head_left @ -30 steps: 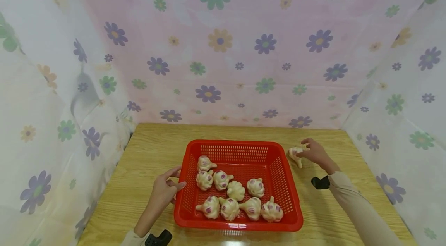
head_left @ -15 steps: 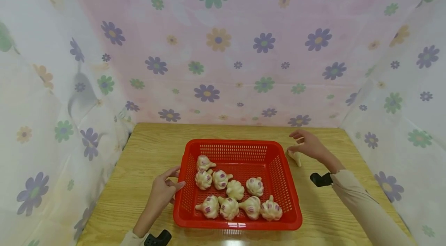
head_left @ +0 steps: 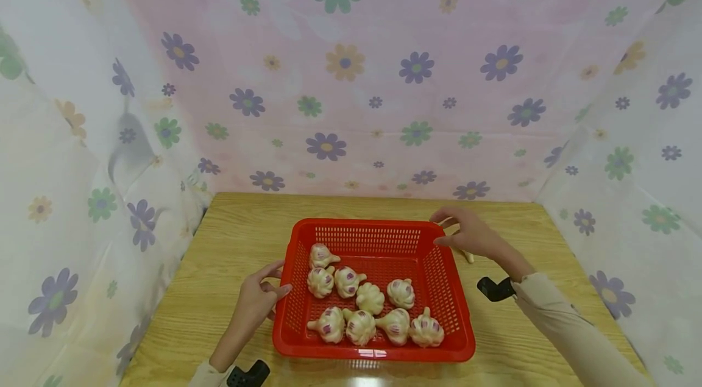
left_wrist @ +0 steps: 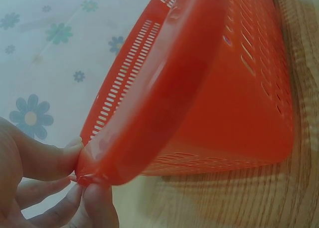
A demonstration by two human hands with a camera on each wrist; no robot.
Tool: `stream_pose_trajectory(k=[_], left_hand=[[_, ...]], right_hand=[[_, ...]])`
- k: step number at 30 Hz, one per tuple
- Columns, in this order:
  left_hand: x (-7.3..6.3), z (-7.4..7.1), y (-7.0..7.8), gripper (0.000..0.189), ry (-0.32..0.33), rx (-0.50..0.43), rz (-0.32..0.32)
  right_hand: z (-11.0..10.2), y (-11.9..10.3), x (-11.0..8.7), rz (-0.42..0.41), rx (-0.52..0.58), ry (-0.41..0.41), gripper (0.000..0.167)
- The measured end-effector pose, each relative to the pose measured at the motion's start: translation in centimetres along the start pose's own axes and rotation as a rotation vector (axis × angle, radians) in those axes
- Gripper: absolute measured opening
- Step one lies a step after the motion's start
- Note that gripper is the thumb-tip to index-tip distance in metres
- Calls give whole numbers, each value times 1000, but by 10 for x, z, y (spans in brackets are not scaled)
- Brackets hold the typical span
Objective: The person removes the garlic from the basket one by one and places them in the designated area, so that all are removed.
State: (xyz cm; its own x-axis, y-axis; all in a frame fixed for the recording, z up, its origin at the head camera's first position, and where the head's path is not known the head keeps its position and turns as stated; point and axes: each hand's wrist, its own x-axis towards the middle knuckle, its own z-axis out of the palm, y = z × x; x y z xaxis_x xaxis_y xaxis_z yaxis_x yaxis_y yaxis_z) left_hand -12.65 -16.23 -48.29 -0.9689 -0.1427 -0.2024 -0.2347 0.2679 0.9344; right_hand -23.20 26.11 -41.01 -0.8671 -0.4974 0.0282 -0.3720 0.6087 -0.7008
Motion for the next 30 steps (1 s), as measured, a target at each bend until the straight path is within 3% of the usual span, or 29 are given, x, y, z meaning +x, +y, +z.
stream_pose_trajectory(k=[13, 22, 30], left_hand=[[0, -1, -1, 52, -9, -10, 17], [-1, -1, -3, 52, -4, -15, 16], [-1, -1, -2, 52, 2, -17, 32]], right_hand=[[24, -15, 2, -78, 21, -165, 42], [41, -16, -1, -23, 36, -282, 51], [58, -15, 2, -31, 49, -374, 48]])
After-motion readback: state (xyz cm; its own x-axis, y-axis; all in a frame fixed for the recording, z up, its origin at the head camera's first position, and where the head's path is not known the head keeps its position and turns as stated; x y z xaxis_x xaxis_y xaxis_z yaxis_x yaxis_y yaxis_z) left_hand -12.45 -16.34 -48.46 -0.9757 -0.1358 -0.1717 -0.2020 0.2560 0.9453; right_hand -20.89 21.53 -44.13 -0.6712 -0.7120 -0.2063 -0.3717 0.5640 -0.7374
